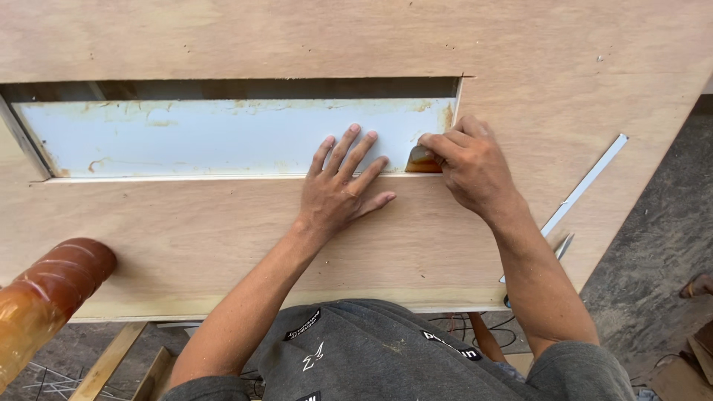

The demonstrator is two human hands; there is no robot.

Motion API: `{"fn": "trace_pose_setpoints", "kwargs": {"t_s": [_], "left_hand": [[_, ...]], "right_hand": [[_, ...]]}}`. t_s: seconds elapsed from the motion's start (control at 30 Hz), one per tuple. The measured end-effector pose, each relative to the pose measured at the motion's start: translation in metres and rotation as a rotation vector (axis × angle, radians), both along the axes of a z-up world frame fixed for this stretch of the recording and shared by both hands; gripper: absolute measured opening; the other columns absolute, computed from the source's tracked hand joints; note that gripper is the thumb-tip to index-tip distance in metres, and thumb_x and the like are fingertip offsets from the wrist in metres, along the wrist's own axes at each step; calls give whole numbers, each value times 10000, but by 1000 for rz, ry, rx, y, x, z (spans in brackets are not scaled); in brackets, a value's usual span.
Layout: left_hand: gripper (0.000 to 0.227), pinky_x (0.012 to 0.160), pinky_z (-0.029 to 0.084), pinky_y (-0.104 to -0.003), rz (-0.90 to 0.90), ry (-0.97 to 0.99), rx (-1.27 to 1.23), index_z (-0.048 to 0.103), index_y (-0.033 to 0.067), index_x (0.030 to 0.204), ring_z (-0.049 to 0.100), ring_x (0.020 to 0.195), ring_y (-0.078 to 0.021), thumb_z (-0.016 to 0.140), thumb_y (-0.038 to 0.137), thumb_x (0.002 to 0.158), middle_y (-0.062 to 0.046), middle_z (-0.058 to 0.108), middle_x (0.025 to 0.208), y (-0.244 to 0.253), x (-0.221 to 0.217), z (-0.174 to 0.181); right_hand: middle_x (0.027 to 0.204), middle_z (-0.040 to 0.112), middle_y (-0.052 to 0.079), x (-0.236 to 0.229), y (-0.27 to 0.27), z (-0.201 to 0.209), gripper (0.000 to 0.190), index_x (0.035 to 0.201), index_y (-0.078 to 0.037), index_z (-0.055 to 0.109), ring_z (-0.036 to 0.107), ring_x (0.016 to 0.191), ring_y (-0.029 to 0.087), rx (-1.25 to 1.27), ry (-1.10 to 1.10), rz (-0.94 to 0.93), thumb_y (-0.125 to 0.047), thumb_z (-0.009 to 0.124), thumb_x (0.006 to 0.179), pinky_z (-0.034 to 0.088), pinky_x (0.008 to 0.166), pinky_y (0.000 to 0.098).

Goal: The person pours an amber liquid from a plastic bottle onto a small card and uses the card to spread the liquid along the edges of a rectangular recess in a wooden board. The person repeatedly reloads the card and continues spreading the liquid along the recess perimeter.

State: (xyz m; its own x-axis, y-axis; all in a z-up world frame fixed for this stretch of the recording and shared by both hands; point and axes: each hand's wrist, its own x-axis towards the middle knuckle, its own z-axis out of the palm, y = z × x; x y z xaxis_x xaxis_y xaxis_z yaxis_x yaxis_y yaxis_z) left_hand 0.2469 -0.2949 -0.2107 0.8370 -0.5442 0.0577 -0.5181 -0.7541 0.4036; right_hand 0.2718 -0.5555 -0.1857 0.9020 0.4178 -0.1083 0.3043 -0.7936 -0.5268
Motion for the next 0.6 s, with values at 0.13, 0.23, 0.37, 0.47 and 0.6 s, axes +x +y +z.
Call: {"fn": "trace_pose_setpoints", "kwargs": {"t_s": [0.13,0.23,0.37,0.47,0.6], "left_hand": [[554,1207,293,-505,-20,-16,10,693,288,1246,422,1475,-281,615,735,928,-49,537,1516,1,-2,-2],[566,1204,299,-506,-24,-27,27,681,298,1258,409,1483,-277,623,745,915,-41,524,1522,2,-3,-5],[616,1205,288,-509,-20,-49,57,662,316,1275,386,1496,-275,615,787,882,-32,501,1544,2,-6,-7],[635,1207,277,-518,-18,-26,35,667,301,1271,375,1500,-287,626,792,872,-47,506,1534,1,-7,-8],[644,1195,295,-507,-25,-34,33,689,300,1252,395,1485,-283,627,809,863,-41,526,1513,7,-1,-4]], "right_hand": [[778,676,33,-3,-3,-2,41,984,-210,681,575,832,245,-62,30,2,-216,691,1024,469,834,373],[782,704,22,4,-3,5,76,975,-213,696,585,838,232,-73,100,8,-217,669,1046,464,838,359],[766,716,39,16,-6,24,191,977,-194,746,561,844,261,163,440,-82,-204,583,1076,440,864,393],[751,695,105,9,-16,25,148,1024,-154,778,568,776,277,281,363,-157,-155,633,1051,476,846,405],[750,735,-55,10,-3,7,77,1034,-207,757,590,840,205,230,118,-166,-196,686,1062,460,854,295]]}}
